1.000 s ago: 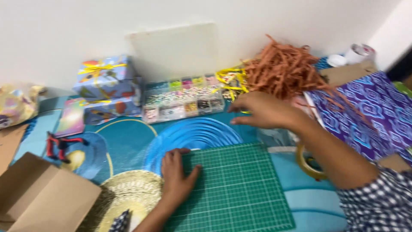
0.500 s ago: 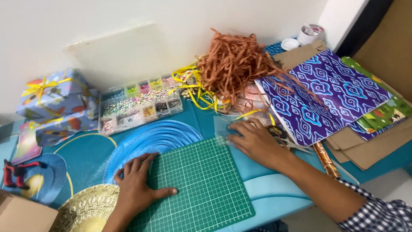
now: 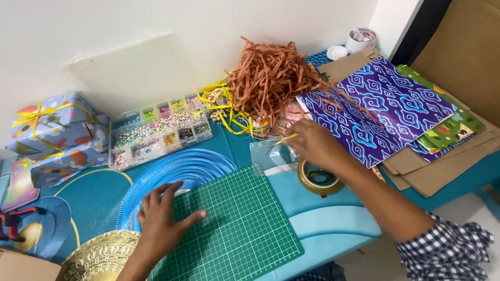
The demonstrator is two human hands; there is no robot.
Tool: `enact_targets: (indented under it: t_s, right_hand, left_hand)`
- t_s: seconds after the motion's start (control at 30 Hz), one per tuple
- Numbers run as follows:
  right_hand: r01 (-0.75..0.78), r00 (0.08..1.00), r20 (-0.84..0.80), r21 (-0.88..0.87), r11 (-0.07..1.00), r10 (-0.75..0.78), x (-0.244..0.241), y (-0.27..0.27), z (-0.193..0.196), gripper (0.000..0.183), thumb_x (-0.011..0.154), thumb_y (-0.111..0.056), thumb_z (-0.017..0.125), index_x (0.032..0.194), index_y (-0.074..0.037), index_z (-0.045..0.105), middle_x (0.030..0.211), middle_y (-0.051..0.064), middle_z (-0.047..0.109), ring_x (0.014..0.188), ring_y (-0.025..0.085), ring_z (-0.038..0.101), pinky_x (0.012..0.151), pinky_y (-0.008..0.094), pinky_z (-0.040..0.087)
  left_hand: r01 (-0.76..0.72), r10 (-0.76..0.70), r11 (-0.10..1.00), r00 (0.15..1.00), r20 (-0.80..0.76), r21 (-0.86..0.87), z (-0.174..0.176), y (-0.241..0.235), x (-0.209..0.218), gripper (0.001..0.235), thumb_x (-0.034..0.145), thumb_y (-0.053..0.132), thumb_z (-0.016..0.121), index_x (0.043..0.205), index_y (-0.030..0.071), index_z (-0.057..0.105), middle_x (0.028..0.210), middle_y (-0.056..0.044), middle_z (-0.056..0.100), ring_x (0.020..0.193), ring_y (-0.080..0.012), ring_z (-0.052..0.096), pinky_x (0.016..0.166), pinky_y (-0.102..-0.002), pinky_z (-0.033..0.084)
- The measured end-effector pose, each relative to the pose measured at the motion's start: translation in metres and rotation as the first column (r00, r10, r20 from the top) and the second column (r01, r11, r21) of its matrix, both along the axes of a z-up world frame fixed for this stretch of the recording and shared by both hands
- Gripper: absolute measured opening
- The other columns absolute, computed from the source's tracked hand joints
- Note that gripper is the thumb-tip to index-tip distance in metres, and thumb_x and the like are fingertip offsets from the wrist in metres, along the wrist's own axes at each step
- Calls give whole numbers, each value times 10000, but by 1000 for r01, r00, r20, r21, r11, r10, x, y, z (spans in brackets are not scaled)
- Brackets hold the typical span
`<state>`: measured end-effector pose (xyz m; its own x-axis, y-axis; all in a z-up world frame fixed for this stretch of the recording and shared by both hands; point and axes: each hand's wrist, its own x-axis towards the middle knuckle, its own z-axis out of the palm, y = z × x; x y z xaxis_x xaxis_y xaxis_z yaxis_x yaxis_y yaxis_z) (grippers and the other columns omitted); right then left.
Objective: The person ties a yellow ribbon around a small gift wrapped in blue paper, forming a bow. They then pick up a larger gift wrapped in the same paper and tie a yellow ribbon around it, finishing with a bow. The person places the finished gifts on the table.
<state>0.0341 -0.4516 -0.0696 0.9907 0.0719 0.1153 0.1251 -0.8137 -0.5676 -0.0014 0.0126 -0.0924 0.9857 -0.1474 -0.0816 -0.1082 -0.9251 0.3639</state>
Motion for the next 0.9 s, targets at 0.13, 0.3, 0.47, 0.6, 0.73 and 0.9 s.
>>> enact_targets:
  t_s: [0.13,0.3,0.47,0.6,0.73,0.9]
  right_hand:
    - [135,986,113,-144,980,-120,28,-17,2,341,1081,-140,750,1359,53,790,1558,320,692,1257,497,757,1015,609,639]
    - [249,942,256,-94,964,-218,56,-36,10,354,1080,-157,793,1371,46,784,1361,256,756,1204,430,729,1000,562,601]
    - [249,941,229,30,968,-249,88,-4,55,1085,882,-379,1010,1757,-140,413,1892,288,203,1706,537,275,1330,714,315]
    - [220,901,433,-512,831,28,145,3,41,1504,729,-644,1091,1851,-431,113,1857,362,168,1367,549,647,1030,653,612]
    - [172,967,252,-750,639,36,185,16,48,1341,840,-580,967,1844,-591,78,1873,397,155,751,338,760,605,433,591]
    - [77,990,136,-379,922,-26,179,15,90,987,1066,139,342,1800,-519,406,1604,303,429,1174,480,503,955,578,453]
  left_hand:
    - [145,-145,989,989,-1,13,30,-54,-8,806,862,701,923,1586,487,642,1813,25,395,1673,-341,280,1336,-668,255]
    - [314,-309,938,949,56,-144,13,-105,-10,712,917,619,918,1534,332,706,1776,-40,413,1664,-375,275,1306,-715,258]
    - [403,-295,855,895,334,-327,-26,-126,-1,594,1024,584,794,1478,222,673,1655,-132,508,1536,-395,422,1181,-639,388]
    - [372,-275,862,914,298,-344,-30,-124,-3,612,1036,601,761,1509,225,664,1680,-133,477,1573,-388,388,1237,-660,377]
    - [369,-278,865,916,289,-339,-35,-120,-2,550,1023,513,824,1475,227,695,1666,-145,482,1588,-416,379,1233,-711,370]
    - [356,-276,855,928,251,-376,-28,-118,0,501,998,446,862,1433,247,712,1676,-135,474,1590,-400,386,1228,-714,363]
